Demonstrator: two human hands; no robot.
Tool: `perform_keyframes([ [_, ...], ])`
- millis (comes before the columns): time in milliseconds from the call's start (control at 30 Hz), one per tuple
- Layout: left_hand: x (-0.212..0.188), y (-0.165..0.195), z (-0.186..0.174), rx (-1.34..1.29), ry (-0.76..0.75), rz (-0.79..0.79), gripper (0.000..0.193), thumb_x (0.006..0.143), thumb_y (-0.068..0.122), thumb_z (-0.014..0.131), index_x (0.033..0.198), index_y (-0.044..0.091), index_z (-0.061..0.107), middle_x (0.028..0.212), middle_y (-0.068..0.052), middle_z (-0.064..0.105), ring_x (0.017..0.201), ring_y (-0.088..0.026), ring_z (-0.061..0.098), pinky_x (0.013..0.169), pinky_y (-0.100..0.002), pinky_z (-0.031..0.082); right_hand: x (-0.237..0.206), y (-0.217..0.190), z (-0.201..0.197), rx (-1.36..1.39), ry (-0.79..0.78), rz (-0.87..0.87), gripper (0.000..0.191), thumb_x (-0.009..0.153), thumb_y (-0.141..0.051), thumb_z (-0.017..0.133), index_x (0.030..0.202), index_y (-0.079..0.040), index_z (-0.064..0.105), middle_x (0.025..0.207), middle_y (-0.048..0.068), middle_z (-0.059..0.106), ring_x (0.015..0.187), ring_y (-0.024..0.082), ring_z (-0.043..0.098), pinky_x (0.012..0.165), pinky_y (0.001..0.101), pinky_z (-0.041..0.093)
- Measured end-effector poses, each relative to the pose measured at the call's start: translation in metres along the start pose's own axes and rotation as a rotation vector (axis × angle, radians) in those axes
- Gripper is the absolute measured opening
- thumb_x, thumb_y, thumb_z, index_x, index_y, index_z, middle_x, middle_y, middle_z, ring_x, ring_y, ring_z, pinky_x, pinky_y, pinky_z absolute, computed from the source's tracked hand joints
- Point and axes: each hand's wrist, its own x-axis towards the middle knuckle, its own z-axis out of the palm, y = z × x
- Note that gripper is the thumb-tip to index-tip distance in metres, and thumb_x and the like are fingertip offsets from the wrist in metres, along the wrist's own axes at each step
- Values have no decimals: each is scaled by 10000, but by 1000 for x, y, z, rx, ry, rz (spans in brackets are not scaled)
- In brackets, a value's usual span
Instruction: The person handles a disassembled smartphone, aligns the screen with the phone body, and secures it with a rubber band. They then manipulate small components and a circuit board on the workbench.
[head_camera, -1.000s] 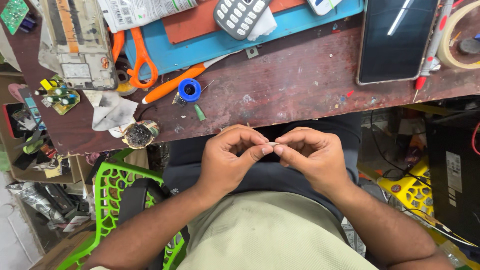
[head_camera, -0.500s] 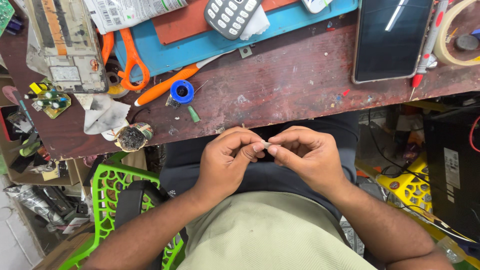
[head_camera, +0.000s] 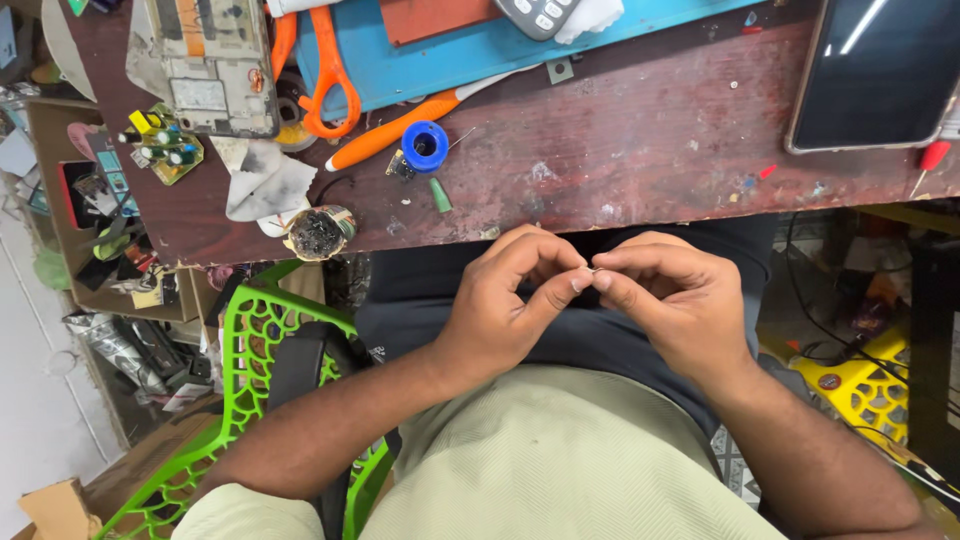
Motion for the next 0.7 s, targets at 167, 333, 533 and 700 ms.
perform_keyframes([
  [167, 0, -1, 0, -34, 12, -31, 133, 1005, 144, 727, 1034, 26, 672, 984, -34, 643, 839, -90, 657, 760, -245, 553, -1, 1, -1, -31, 14, -2, 169, 903, -12, 772, 1068, 18, 751, 1059, 75, 686, 843, 93, 683, 724, 218, 582],
  [333, -2, -3, 1, -63, 49, -47, 132, 976, 124, 763, 1004, 19, 687, 962, -27, 650, 820, -79, 655, 737, -233, 552, -1, 1, 0, -16, 6, -16, 169, 904, -8, 772, 1071, 18, 751, 1058, 76, 686, 841, 89, 681, 719, 214, 576],
  [533, -2, -5, 2, -102, 63, -77, 140, 954, 116, 782, 986, 19, 686, 960, -21, 654, 823, -69, 664, 741, -220, 558, 0, 0, -1, -20, 1, -42, 170, 913, 1, 764, 1081, 18, 746, 1053, 74, 688, 855, 85, 679, 728, 210, 573],
  [700, -2, -5, 3, -169, 58, -104, 137, 957, 117, 770, 981, 16, 680, 980, -21, 655, 841, -68, 669, 751, -223, 561, 0, 1, -2, -33, -1, -38, 163, 913, 7, 762, 1075, 19, 749, 1038, 73, 694, 846, 85, 680, 721, 210, 569],
])
